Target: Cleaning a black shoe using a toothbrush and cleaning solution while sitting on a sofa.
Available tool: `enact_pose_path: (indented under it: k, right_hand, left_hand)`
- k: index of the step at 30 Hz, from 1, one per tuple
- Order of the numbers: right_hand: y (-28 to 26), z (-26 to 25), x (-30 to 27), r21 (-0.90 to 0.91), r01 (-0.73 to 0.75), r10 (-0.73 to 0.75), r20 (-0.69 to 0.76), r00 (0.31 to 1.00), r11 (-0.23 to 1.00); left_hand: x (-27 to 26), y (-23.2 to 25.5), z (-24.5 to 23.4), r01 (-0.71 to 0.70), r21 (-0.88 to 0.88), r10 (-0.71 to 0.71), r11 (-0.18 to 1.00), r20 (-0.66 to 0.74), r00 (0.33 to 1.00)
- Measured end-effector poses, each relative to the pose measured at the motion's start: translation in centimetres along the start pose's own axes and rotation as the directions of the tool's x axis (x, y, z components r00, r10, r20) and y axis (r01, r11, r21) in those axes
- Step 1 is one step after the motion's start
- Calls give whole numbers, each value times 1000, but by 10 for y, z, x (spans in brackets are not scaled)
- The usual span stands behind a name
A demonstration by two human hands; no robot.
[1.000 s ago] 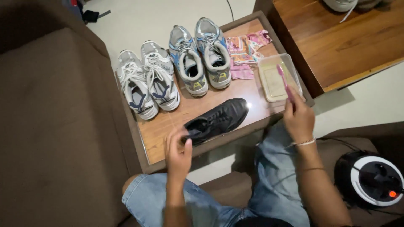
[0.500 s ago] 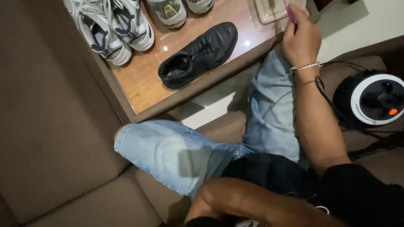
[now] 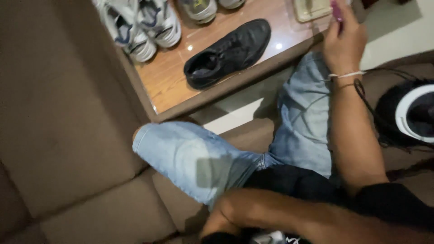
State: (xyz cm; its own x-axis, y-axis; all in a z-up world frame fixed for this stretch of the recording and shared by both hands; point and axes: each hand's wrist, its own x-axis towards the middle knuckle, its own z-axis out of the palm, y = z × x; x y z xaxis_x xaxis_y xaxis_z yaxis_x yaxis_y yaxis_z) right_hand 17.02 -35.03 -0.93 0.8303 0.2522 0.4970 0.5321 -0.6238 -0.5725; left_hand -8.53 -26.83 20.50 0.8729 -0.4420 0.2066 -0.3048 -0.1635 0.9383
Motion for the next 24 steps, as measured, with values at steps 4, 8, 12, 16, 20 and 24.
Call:
enact_pose_path:
  k: [4, 8, 12, 16, 20, 24]
  right_hand:
    - [-28, -6, -4, 116, 89, -99, 85, 991, 989]
    - [-46, -9, -16, 112, 109, -131, 216, 968, 988]
    - [-101, 10, -8, 413, 23, -136, 247, 959, 910]
    - [-146, 31, -23, 496, 160, -374, 369, 851, 854]
    - [-138, 57, -25, 359, 203, -371, 498, 784, 911]
    - [-149, 68, -34, 324, 245, -388, 520, 760, 914]
  left_hand:
    - [-27, -69, -48, -261, -259, 274, 930, 13, 962]
    - [-81, -197, -122, 164, 88, -47, 982, -736, 676]
    - [-118, -248, -202, 554, 141, -219, 820, -818, 532]
    - [-120, -269, -225, 635, 6, -410, 773, -759, 507]
    - [-121, -299, -214, 627, 104, -282, 772, -828, 485]
    - [-129, -285, -205, 664, 305, -254, 683, -753, 607]
